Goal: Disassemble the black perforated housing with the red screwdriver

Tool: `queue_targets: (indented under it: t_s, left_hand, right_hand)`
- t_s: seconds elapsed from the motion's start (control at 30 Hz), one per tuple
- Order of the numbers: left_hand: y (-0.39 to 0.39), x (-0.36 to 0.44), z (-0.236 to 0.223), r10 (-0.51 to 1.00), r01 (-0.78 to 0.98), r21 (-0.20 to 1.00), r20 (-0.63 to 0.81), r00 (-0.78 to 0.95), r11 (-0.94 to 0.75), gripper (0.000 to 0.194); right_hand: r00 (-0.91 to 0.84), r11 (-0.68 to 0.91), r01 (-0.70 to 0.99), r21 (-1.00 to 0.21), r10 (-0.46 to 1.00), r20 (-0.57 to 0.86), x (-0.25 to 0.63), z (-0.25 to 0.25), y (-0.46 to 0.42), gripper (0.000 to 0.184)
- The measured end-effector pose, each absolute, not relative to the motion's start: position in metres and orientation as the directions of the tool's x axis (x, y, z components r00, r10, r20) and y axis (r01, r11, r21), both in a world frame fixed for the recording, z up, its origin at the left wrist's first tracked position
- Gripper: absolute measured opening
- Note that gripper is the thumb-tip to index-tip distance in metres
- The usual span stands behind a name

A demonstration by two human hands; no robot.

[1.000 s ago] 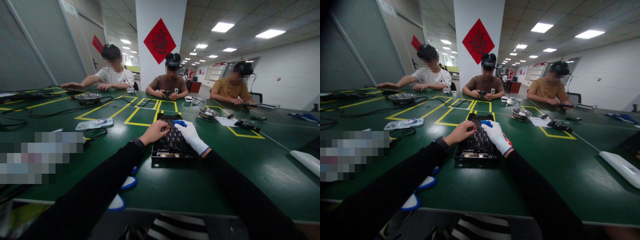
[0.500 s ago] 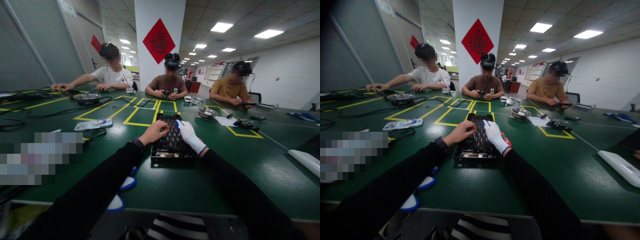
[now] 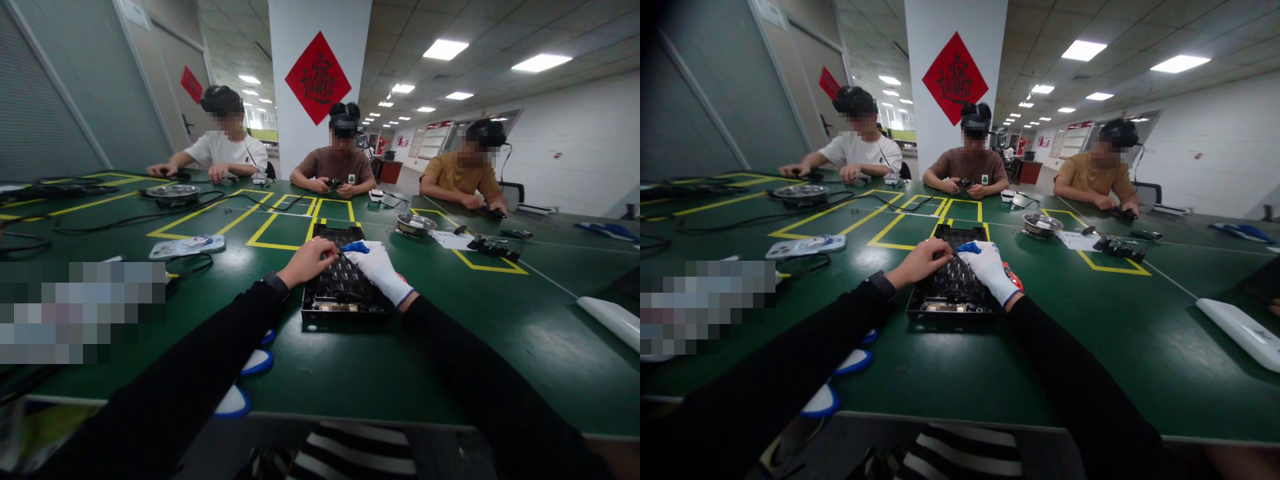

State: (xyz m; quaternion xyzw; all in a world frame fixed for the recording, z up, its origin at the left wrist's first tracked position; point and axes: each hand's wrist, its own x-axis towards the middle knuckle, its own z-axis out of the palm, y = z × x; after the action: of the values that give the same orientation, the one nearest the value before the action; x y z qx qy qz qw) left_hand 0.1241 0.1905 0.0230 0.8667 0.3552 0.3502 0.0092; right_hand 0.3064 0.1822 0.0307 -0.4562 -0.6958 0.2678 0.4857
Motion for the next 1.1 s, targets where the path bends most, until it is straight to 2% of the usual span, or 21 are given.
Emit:
queue_targets:
  t_s: [0.33,0.6,0.8,0.9,0.97,1.1]
  left_hand:
    - [0.191,0.123,0.023,0.561,0.565,0.223,0.626,0.542,-0.794,0.013]
    - [0.194,0.123,0.020,0.586,0.566,0.262,0.619,0.522,-0.781,0.018]
    - [0.192,0.123,0.022,0.591,0.546,0.285,0.600,0.539,-0.787,0.019]
    - [0.190,0.123,0.023,0.616,0.561,0.307,0.592,0.520,-0.769,0.021]
    - [0.191,0.123,0.023,0.655,0.623,0.317,0.615,0.439,-0.715,0.023]
    - [0.200,0.120,0.016,0.758,0.808,0.433,0.652,0.024,-0.399,0.024]
  right_hand:
    - [-0.207,0.478,0.573,-0.665,0.870,0.447,0.306,0.033,0.178,0.017]
    - [-0.327,0.560,0.671,-0.486,0.812,0.484,0.306,0.031,0.183,0.018]
    - [-0.304,0.482,0.826,-0.293,0.818,0.489,0.306,0.028,0.185,0.015]
    - [-0.308,0.460,0.848,-0.264,0.832,0.461,0.309,0.034,0.186,0.016]
    - [-0.306,0.438,0.848,-0.298,0.864,0.399,0.311,0.044,0.186,0.016]
    - [-0.372,0.403,0.824,-0.398,0.915,0.156,0.308,0.069,0.180,0.015]
